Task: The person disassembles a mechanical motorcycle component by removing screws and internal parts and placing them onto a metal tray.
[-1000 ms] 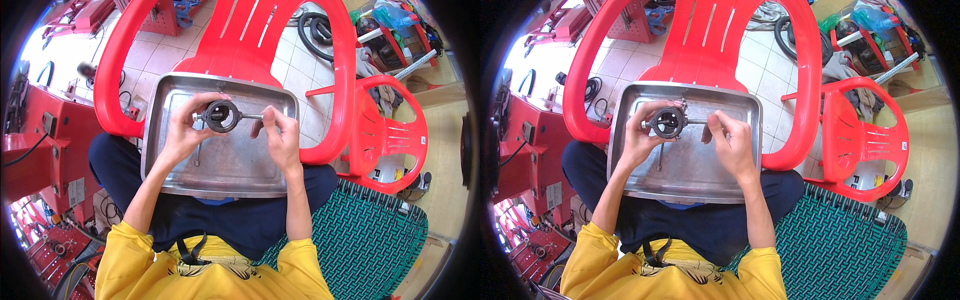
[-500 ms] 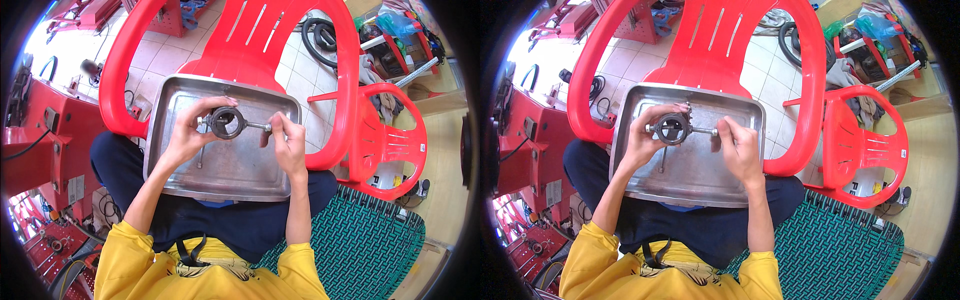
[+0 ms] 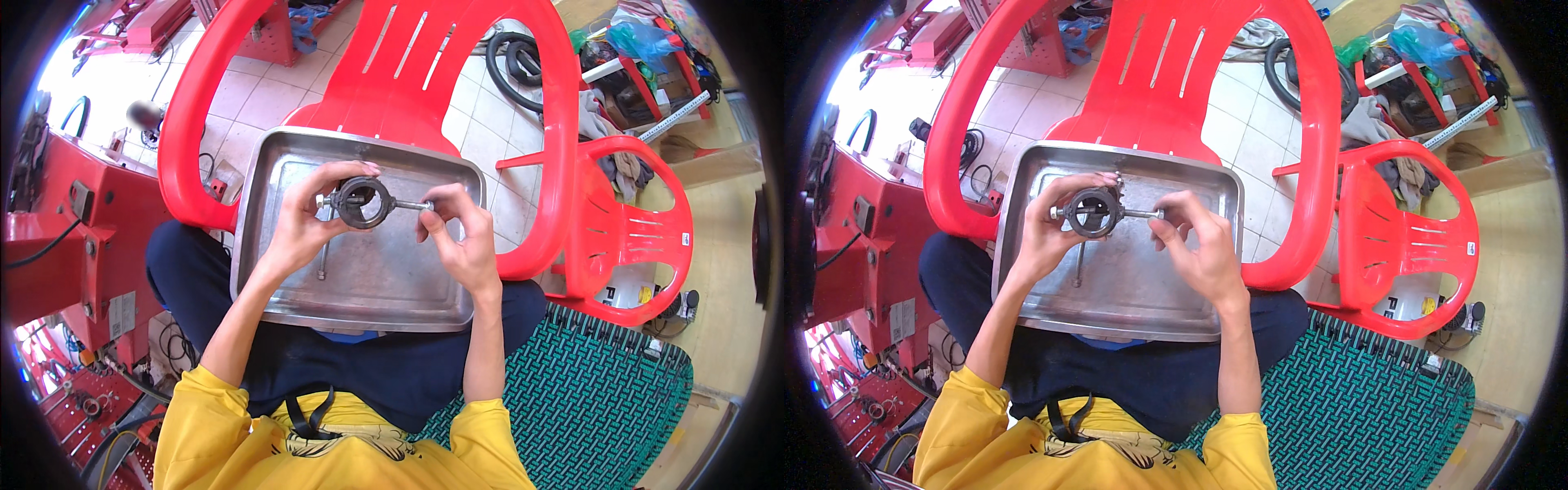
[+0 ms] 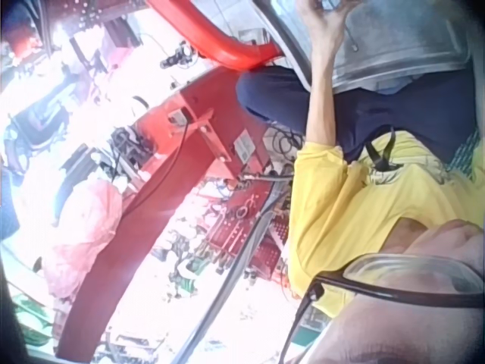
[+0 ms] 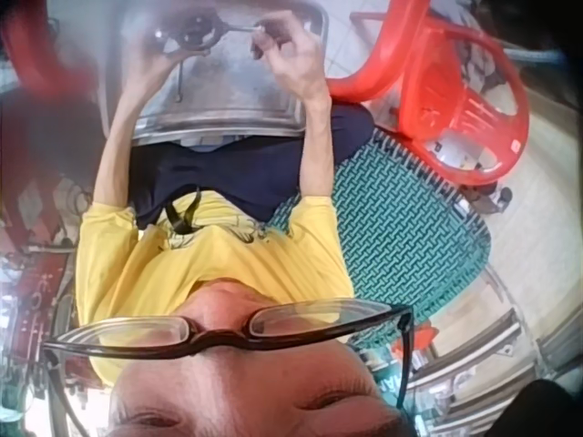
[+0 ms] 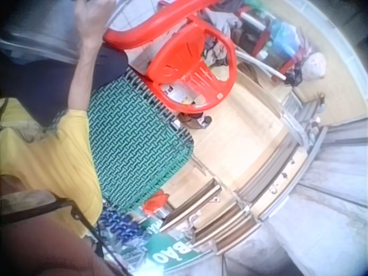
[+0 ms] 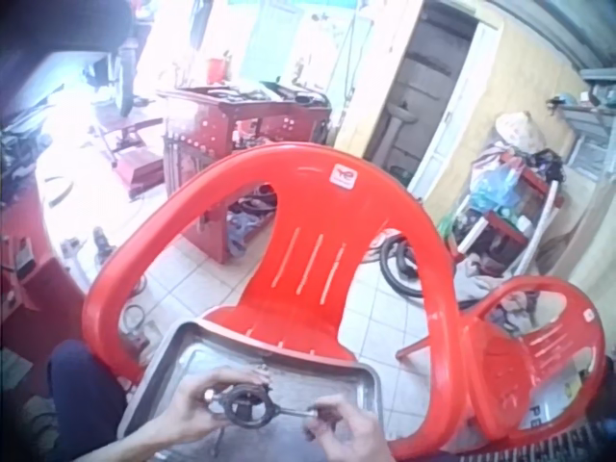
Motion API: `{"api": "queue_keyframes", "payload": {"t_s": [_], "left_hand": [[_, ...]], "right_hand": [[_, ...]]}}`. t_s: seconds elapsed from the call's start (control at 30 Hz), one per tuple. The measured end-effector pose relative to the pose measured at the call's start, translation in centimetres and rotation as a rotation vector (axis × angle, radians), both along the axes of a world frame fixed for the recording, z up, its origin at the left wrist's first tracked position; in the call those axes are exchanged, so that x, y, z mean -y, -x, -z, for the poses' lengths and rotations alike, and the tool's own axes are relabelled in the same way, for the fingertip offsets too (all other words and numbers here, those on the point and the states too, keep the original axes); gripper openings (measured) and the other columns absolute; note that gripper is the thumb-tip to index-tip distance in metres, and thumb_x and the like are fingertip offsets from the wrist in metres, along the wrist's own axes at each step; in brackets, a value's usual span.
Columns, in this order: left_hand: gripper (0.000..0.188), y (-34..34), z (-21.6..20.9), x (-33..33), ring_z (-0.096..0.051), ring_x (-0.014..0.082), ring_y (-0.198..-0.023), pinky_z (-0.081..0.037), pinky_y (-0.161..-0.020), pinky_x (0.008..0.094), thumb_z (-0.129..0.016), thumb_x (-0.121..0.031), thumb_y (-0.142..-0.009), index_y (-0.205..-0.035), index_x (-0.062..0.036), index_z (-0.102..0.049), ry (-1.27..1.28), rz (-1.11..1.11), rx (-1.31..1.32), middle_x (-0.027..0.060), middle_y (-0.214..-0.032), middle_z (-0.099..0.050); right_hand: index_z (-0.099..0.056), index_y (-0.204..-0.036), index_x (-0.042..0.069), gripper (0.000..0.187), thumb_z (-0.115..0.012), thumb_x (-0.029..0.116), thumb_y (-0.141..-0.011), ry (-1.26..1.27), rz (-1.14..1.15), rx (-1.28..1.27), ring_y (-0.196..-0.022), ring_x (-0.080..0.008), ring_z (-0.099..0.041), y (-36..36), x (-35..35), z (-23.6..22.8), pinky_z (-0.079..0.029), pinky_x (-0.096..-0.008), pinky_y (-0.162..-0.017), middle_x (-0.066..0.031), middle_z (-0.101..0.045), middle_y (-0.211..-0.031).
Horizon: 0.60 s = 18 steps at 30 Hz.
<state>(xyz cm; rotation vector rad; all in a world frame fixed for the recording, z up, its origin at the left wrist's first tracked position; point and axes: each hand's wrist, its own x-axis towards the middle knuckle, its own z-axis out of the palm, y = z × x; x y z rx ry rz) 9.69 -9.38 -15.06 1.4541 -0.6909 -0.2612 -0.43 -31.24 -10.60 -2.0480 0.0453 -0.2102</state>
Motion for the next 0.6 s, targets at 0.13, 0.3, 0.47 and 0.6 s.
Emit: {"api": "queue_keyframes", "payload": {"t_s": [0.13,0.3,0.47,0.6], "left_hand": [[0.065,0.2,-0.1,0.1,-0.064,0.0191,-0.124,-0.052,-0.104,0.0340,-0.088,0.002,-0.069,-0.130,-0.0051,-0.066,0.015,0.015,-0.018,0.0080,-0.134,-0.070],[0.066,0.2,0.2,0.2,-0.064,0.0187,-0.124,-0.052,-0.101,0.0332,-0.089,0.003,-0.068,-0.130,-0.0057,-0.066,0.012,0.019,-0.009,0.0067,-0.134,-0.070],[0.068,0.3,0.1,0.1,-0.064,0.0246,-0.126,-0.052,-0.110,0.0389,-0.089,0.006,-0.065,-0.127,-0.0037,-0.063,-0.042,0.009,-0.009,0.0117,-0.131,-0.069],[0.067,0.4,-0.1,0.3,-0.064,0.0231,-0.126,-0.052,-0.106,0.0365,-0.089,0.005,-0.067,-0.128,-0.0042,-0.064,-0.004,0.036,-0.013,0.0101,-0.132,-0.069]], "right_hand": [[-0.061,-0.099,-0.001,0.027,-0.061,0.026,-0.107,-0.076,-0.047,-0.029,-0.060,-0.0140,-0.065,0.0,0.1,0.6,-0.051,-0.0292,-0.059,-0.0066,-0.066,-0.069],[-0.061,-0.099,-0.001,0.035,-0.054,0.032,-0.110,0.019,-0.052,-0.074,-0.061,-0.0143,-0.067,0.0,0.4,0.2,-0.050,-0.0279,-0.059,-0.0071,-0.067,-0.069],[-0.063,-0.103,0.003,0.032,-0.056,0.034,-0.109,0.029,0.010,-0.041,-0.064,-0.0170,-0.071,0.2,-0.4,-0.5,-0.048,-0.0281,-0.059,-0.0078,-0.069,-0.071],[-0.063,-0.103,0.003,0.032,-0.056,0.034,-0.109,-0.032,-0.022,-0.057,-0.064,-0.0168,-0.071,0.4,0.3,0.2,-0.048,-0.0278,-0.059,-0.0074,-0.069,-0.070]]}}
